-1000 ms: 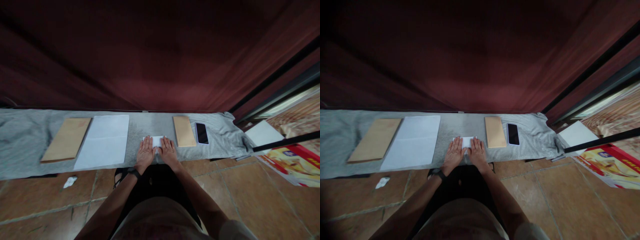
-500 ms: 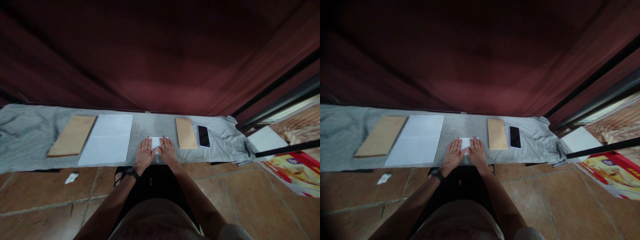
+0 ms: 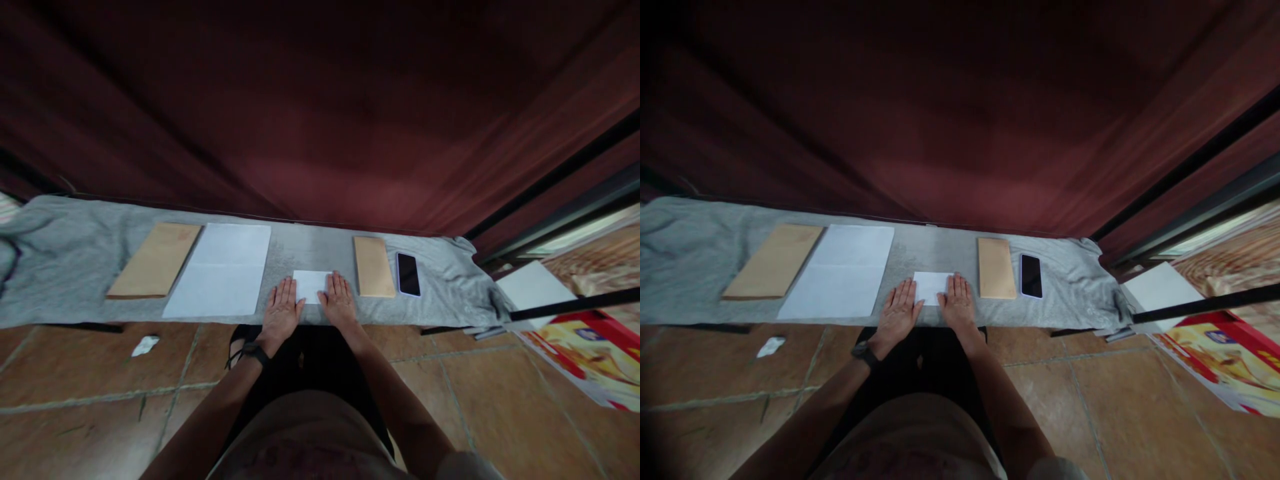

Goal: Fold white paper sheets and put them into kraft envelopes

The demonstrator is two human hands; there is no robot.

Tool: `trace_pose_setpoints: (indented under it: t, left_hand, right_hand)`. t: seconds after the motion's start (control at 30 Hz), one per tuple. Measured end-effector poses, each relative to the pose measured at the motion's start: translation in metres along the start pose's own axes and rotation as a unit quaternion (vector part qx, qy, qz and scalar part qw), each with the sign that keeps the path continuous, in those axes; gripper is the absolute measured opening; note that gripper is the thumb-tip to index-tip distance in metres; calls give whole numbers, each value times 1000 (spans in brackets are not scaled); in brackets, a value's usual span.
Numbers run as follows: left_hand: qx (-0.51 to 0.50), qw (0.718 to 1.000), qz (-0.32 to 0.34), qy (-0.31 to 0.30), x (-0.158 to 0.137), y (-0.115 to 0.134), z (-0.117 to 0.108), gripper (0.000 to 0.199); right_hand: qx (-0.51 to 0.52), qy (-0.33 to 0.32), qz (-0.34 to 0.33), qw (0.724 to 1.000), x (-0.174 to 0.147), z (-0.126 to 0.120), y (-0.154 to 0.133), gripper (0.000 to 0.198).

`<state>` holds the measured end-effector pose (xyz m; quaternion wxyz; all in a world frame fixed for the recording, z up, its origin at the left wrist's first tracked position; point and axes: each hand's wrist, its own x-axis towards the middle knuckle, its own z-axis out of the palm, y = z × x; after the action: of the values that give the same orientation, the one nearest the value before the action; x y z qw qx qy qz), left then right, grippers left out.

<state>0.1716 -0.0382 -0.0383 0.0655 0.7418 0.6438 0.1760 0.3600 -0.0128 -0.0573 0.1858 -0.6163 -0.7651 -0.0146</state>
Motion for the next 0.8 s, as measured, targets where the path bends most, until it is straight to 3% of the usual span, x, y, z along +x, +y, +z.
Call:
trace_pose_setpoints:
  t: [0.37, 0.5, 0.8]
  left_hand:
    - [31, 998, 50, -8, -25, -4, -14, 64]
    - [28, 994, 102, -20, -37, 1, -12, 62]
    - [55, 989, 138, -4, -44, -7, -7, 62]
  right_hand:
    - [-1, -26, 5, 1000, 2, 0, 1, 66]
    - [2, -26, 8, 1000, 2, 1, 0, 66]
    - [10, -16, -4, 1000, 1, -9, -10, 59]
